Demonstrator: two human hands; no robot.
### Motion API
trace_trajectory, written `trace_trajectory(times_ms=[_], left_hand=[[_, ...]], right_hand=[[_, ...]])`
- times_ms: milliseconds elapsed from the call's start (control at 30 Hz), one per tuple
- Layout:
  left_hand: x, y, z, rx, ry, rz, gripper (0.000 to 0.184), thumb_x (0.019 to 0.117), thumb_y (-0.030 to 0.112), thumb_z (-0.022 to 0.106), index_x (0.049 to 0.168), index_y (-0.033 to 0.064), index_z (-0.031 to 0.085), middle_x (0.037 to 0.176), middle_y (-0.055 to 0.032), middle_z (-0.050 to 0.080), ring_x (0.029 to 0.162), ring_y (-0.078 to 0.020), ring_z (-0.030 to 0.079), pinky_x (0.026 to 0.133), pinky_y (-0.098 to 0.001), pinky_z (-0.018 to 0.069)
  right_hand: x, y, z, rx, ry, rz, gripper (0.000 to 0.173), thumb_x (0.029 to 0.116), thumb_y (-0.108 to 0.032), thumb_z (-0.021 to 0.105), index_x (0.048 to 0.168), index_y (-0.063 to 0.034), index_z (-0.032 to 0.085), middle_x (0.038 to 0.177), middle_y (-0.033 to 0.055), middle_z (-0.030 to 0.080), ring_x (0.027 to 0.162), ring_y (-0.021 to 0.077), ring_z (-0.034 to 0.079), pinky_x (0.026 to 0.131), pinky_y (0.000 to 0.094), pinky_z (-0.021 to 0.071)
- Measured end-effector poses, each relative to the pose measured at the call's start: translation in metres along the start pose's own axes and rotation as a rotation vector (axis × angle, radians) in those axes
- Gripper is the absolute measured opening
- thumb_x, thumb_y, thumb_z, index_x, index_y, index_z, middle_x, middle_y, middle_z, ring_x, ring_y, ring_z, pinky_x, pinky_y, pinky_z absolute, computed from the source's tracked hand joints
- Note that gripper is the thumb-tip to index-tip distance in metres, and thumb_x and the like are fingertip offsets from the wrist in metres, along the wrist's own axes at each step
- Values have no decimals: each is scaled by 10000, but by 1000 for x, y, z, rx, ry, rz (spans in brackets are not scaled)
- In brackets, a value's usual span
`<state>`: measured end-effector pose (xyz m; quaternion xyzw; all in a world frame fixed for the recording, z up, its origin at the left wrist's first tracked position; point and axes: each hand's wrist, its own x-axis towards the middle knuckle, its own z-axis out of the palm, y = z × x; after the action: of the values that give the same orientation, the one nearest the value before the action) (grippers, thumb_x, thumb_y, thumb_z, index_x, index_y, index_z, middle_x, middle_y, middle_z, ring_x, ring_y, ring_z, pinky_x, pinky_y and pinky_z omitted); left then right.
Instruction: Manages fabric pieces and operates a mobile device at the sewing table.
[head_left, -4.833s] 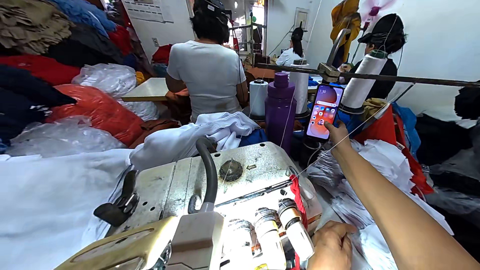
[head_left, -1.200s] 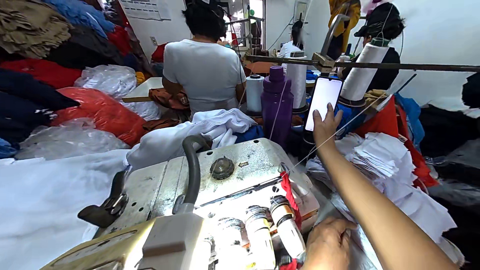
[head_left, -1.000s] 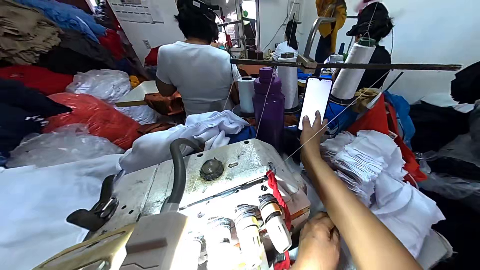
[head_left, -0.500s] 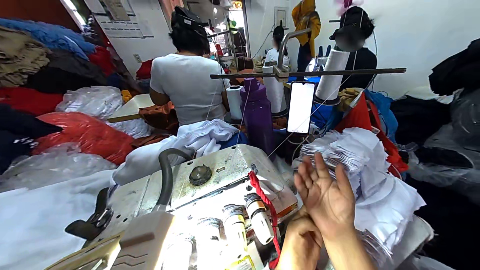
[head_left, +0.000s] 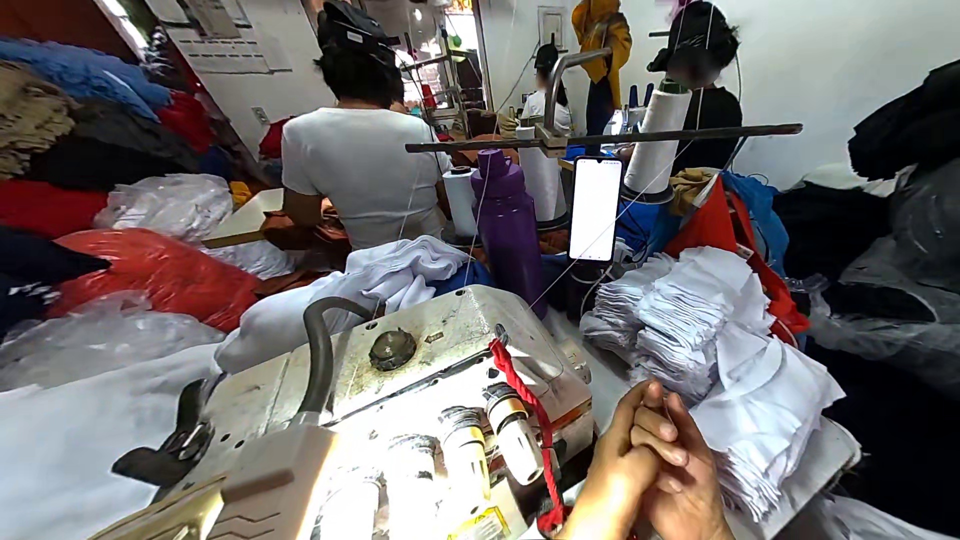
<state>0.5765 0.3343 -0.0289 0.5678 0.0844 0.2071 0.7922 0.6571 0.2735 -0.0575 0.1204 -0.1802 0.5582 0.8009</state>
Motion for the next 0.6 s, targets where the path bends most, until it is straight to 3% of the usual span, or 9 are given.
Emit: trace_trajectory(times_ms=[100,233,300,333,367,400,433,500,600], left_hand=[[1,4,6,417,70,-73,748,872,161,550,1538,-64,294,929,2,640,762,-28,598,671,-232,508],[1,2,4,554,122,-145,789,885,272,595,1534,-67,302,982,-121,656,804,-143,648,749,-330,549],[1,3,2,583,124,-174,770,877,284,606,1516,-52,339,1005,-127,655,835,-165,652,778,-354,550],[2,3,1,609,127,-186,669,896,270,611,1451,-51,421,985,-132,658,836,-184,651,785,-379,545],[3,2,0,639,126,-194,482,924,246,602,1309,-32,517,935,-112,643,820,-183,636,776,-391,531],[4,-1,-2,667,123,-183,349,943,232,581,1192,-12,569,896,-91,622,801,-176,615,762,-392,517],[4,-2,-3,687,126,-162,301,949,216,570,1149,-7,591,892,-92,622,802,-181,615,762,-399,519],[0,-2,1,746,152,-82,276,982,189,574,1164,-17,600,900,-113,642,802,-195,632,762,-402,534],[-16,11,11,929,197,-38,343,995,130,579,1275,-68,567,1028,-225,689,962,-330,688,886,-512,539]], right_hand=[[-3,1,5,-99,178,-96,409,999,-401,570,1130,-63,759,725,-39,688,605,39,643,584,178,532],[-3,2,5,-180,229,-120,561,1038,-507,412,1156,-64,736,747,-31,690,599,45,634,569,186,529],[-2,2,2,-202,191,-111,575,1029,-539,424,1202,-82,728,742,-48,681,602,43,627,585,191,526],[-2,3,3,-248,210,-134,572,1031,-542,421,1202,-89,725,729,-49,679,592,44,628,579,196,530],[-1,5,3,-334,257,-174,574,1040,-540,390,1191,-94,717,706,-48,668,570,46,619,562,198,530],[1,7,4,-416,303,-214,566,1040,-533,387,1176,-92,716,674,-44,659,538,48,609,539,202,525],[2,8,4,-475,319,-241,568,1045,-528,369,1167,-91,710,660,-47,656,519,42,598,526,198,517],[3,8,3,-523,258,-271,539,1024,-533,449,1145,-95,740,657,-56,661,506,19,586,514,174,503],[4,5,-3,-529,30,-200,549,996,-560,516,1205,-109,749,676,-45,704,527,16,629,531,177,528]])
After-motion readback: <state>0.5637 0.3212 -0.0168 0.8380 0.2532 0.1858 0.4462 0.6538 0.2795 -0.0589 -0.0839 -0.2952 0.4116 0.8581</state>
